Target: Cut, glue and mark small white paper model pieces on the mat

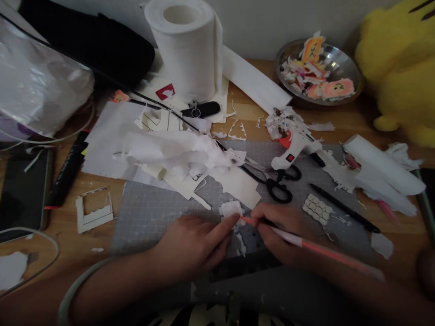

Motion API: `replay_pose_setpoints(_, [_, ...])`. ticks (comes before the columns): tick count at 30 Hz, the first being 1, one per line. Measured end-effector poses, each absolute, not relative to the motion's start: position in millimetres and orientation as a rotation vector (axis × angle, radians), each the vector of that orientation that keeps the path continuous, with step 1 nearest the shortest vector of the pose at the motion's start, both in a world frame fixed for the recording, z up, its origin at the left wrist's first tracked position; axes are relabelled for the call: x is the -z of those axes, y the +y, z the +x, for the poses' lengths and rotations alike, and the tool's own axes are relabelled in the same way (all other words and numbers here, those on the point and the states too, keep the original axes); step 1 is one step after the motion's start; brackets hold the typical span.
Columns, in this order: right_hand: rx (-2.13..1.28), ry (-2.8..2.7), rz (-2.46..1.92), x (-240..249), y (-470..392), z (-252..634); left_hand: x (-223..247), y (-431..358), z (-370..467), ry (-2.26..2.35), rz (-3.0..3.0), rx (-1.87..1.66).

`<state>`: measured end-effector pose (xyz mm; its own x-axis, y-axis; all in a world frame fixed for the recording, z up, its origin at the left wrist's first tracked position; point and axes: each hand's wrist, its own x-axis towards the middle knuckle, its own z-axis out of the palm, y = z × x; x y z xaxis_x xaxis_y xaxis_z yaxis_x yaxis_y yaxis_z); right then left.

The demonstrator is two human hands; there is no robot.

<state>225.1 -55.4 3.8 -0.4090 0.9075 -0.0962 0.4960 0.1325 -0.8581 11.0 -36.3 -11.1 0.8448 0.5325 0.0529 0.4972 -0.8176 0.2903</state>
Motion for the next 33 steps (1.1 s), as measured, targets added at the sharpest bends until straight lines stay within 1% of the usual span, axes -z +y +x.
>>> replay_pose_setpoints(4, [-1.28,-1.947,-1.317,-4.6,-54.5,224.6,11.6,-36.7,10.4,0.773,2.756,-0.198])
replay_pose_setpoints(8, [-1.29,-1.886,-1.386,-6.9,-54.0,224.7,10.3,-37.2,10.5,0.777,2.738,-0.196])
replay_pose_setpoints(15, [-1.426,-1.715,-1.499,-5.8,-55.1,226.2,9.9,-36.6,11.3,0.769,2.736,-0.21])
replay_pose_setpoints(18, [-1.475,-1.767,-1.464,-5.8,-54.6,226.8,10.6,-36.4,11.4,0.768,2.742,-0.215])
replay_pose_setpoints(21, [-1.535,-1.707,-1.465,-5.5,-53.8,227.2,11.0,-36.4,11.4,0.765,2.737,-0.228])
replay_pose_setpoints(26, [-1.551,-1.751,-1.41,-5.9,-52.4,226.9,11.7,-36.9,11.0,0.768,2.742,-0.224])
replay_pose_setpoints(29, [-1.591,-1.678,-1.432,-6.1,-53.4,226.4,13.1,-37.6,10.5,0.776,2.725,-0.222])
replay_pose_setpoints(33, [-1.495,-1.655,-1.538,-6.4,-55.6,225.8,13.3,-37.8,10.5,0.782,2.718,-0.214])
